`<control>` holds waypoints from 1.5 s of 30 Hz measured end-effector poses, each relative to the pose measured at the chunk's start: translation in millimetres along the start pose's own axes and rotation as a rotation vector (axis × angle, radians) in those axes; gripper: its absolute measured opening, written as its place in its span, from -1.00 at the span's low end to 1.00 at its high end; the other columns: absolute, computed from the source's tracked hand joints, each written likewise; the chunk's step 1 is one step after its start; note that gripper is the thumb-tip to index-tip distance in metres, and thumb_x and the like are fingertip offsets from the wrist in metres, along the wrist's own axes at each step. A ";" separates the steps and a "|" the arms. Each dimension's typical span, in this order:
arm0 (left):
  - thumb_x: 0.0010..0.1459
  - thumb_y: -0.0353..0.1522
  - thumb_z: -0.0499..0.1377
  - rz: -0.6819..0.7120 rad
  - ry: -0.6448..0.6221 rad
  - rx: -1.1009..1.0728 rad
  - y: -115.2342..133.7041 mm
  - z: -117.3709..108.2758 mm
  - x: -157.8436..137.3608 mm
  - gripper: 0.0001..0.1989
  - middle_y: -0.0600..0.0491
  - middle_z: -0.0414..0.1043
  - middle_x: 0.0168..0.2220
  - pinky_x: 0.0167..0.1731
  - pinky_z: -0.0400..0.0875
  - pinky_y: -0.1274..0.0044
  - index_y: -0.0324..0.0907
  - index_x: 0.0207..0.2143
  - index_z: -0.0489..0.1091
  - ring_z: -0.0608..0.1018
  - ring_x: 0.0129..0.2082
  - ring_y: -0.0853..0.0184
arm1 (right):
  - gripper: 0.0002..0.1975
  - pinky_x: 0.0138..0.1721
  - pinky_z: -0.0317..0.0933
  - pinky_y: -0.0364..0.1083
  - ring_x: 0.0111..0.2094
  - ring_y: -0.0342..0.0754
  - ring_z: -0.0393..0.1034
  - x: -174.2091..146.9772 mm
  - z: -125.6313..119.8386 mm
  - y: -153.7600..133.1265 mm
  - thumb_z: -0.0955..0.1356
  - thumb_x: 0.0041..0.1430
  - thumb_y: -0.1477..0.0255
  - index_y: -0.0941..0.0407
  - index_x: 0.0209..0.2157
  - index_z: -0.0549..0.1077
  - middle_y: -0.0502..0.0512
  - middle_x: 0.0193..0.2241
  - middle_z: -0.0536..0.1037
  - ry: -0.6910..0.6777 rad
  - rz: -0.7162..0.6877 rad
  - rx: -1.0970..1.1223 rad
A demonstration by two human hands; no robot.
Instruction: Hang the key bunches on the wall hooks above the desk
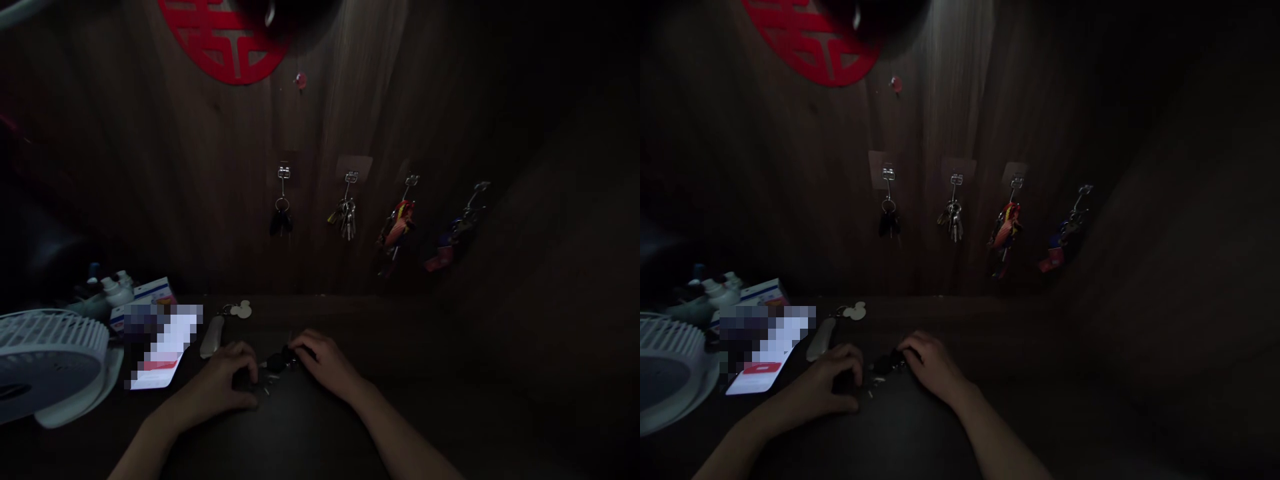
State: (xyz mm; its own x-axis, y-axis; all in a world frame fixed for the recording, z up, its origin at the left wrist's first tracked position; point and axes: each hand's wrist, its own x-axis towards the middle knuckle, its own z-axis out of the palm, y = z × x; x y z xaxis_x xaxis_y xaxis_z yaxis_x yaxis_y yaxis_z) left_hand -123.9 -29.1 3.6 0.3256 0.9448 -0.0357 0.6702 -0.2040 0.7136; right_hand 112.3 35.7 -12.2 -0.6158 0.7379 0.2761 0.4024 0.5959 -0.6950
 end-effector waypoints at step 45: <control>0.08 -0.11 0.11 -0.002 0.415 -0.219 19.6 35.9 15.9 -0.76 0.14 0.58 -0.42 -0.39 0.48 0.62 0.00 -0.37 0.48 0.58 -0.41 0.31 | -0.91 -0.35 0.16 -0.18 -0.42 -0.14 0.31 0.4 7.5 -24.4 0.35 0.03 0.42 0.10 -0.52 0.40 -0.07 -0.54 0.41 0.250 0.238 0.516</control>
State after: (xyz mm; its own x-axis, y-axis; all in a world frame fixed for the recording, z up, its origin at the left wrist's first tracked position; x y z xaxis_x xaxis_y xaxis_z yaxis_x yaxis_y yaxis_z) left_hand -81.7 -27.3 -8.1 -0.0001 0.9769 0.2137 0.4995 -0.1851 0.8463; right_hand 97.2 19.0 -0.1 -0.3475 0.9206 0.1779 0.0913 0.2220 -0.9708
